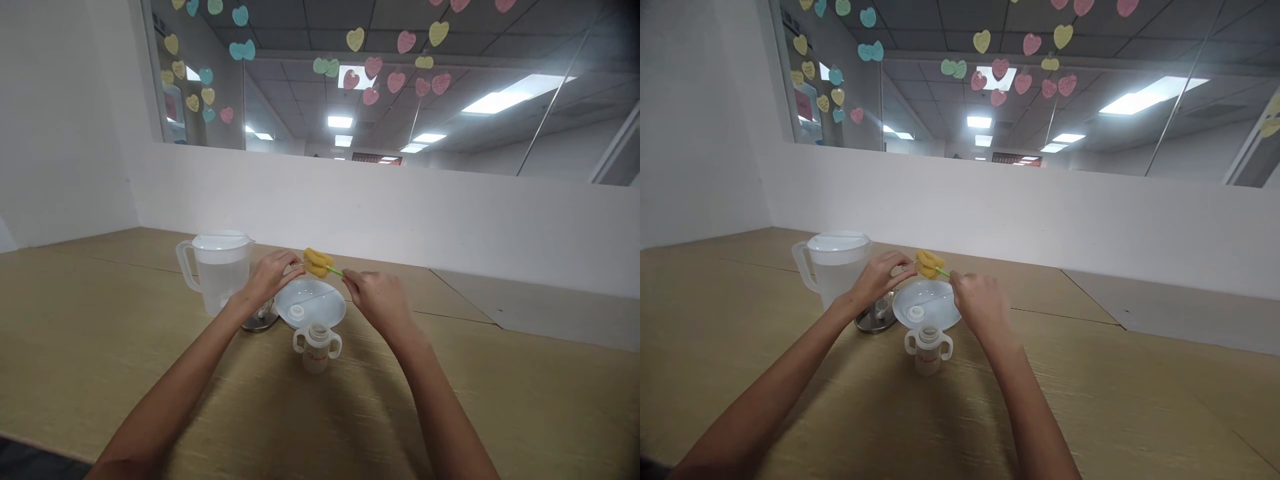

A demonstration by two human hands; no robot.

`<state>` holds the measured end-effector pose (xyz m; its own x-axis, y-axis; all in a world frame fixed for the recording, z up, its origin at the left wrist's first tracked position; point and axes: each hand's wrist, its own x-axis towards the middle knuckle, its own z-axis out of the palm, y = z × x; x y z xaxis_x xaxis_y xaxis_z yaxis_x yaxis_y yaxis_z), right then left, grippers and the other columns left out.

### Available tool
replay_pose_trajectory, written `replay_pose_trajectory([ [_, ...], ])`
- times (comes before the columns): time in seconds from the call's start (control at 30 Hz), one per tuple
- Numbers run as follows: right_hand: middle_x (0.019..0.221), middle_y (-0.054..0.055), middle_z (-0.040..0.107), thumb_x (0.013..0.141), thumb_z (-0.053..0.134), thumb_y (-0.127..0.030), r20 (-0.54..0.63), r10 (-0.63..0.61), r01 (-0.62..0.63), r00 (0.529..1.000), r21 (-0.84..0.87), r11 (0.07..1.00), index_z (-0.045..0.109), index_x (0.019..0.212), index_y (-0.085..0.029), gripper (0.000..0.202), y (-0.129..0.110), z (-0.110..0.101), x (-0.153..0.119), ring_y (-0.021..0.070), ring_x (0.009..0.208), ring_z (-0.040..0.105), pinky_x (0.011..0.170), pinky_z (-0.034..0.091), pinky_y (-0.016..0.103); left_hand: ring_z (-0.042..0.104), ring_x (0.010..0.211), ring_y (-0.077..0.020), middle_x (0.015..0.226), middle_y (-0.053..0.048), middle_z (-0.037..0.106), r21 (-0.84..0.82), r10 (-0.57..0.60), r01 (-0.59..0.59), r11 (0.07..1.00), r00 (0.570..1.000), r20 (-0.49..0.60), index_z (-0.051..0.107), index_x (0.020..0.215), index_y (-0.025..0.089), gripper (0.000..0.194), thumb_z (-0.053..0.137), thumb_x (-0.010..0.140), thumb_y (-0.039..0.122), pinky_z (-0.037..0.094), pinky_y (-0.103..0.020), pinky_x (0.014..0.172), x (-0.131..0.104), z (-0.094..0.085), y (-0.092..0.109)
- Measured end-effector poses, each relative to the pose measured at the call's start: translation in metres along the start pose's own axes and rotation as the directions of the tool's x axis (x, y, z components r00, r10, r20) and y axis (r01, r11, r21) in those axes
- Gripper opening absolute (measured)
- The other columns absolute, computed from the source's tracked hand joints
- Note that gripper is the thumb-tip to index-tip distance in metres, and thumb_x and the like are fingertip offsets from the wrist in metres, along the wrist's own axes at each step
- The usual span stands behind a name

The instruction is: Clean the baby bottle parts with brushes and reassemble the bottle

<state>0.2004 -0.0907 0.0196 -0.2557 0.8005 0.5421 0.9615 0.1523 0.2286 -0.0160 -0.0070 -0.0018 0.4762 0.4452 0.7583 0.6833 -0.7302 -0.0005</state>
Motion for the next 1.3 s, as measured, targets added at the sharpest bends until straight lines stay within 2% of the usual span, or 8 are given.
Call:
replay_pose_trajectory([
  [0.33,0.067,0.003,0.065,0.091,0.036,-0.03,0.0,-0.003,0.003,1.0,0.029,1.0,0.062,0.081,-0.022,0.029,-0.0003,0.0015,0.0004,0.0147,0.058,0.057,0.048,0.015,0.026,0.06,0.083,-0.016,0.09,-0.006,0.066,-0.051,0.12,-0.124,0.991,0.989,-0.085,0.059,0.092,0.015,0.013,0.053,0.083,0.023,0.048,-0.028,0.074,0.0,-0.003,-0.0016],
  [0.6,0.068,0.003,0.066,0.091,0.036,-0.03,-0.025,-0.005,0.006,1.0,0.048,0.999,0.062,0.082,-0.022,0.028,-0.0008,0.0014,0.0003,0.0139,0.057,0.056,0.048,0.015,0.026,0.061,0.092,-0.0147,0.097,-0.006,0.066,-0.019,0.212,-0.219,0.976,0.96,-0.184,0.06,0.093,0.016,0.016,0.05,0.082,0.011,0.05,-0.027,0.081,-0.0008,-0.0043,0.0003],
  [0.9,0.069,0.003,0.066,0.091,0.036,-0.031,-0.047,0.006,-0.002,0.999,0.08,0.997,0.063,0.089,-0.023,0.029,0.0011,0.0034,0.001,0.0142,0.057,0.056,0.048,0.016,0.025,0.062,0.091,-0.0128,0.096,-0.006,0.067,0.021,0.277,-0.282,0.959,0.919,-0.28,0.06,0.093,0.016,0.015,0.05,0.083,0.01,0.052,-0.025,0.081,-0.0006,-0.0038,0.002],
  [1.03,0.068,0.003,0.066,0.091,0.036,-0.03,-0.043,-0.009,0.013,0.999,0.082,0.997,0.063,0.086,-0.022,0.029,0.0014,0.0027,0.0015,0.0135,0.057,0.055,0.048,0.016,0.025,0.062,0.092,-0.0131,0.096,-0.005,0.068,0.064,0.322,-0.317,0.946,0.903,-0.283,0.06,0.094,0.016,0.015,0.05,0.084,0.011,0.053,-0.026,0.081,-0.0008,-0.0044,0.002],
  [1.2,0.067,0.003,0.065,0.091,0.036,-0.031,-0.033,-0.011,0.013,0.999,0.07,0.997,0.062,0.082,-0.022,0.029,0.0013,0.0026,0.0017,0.0125,0.056,0.054,0.048,0.016,0.025,0.062,0.094,-0.0131,0.097,-0.004,0.068,0.076,0.315,-0.306,0.949,0.913,-0.26,0.059,0.097,0.016,0.016,0.048,0.085,0.014,0.052,-0.026,0.083,-0.0014,-0.0051,0.0026],
  [1.3,0.066,0.003,0.065,0.091,0.037,-0.031,-0.042,-0.005,0.007,0.999,0.043,0.999,0.062,0.082,-0.022,0.028,0.0012,0.0026,0.0013,0.012,0.054,0.053,0.047,0.015,0.025,0.063,0.092,-0.0138,0.097,-0.005,0.068,0.102,0.252,-0.234,0.967,0.94,-0.231,0.058,0.099,0.016,0.016,0.05,0.086,0.021,0.051,-0.024,0.078,-0.0026,-0.0047,0.0039],
])
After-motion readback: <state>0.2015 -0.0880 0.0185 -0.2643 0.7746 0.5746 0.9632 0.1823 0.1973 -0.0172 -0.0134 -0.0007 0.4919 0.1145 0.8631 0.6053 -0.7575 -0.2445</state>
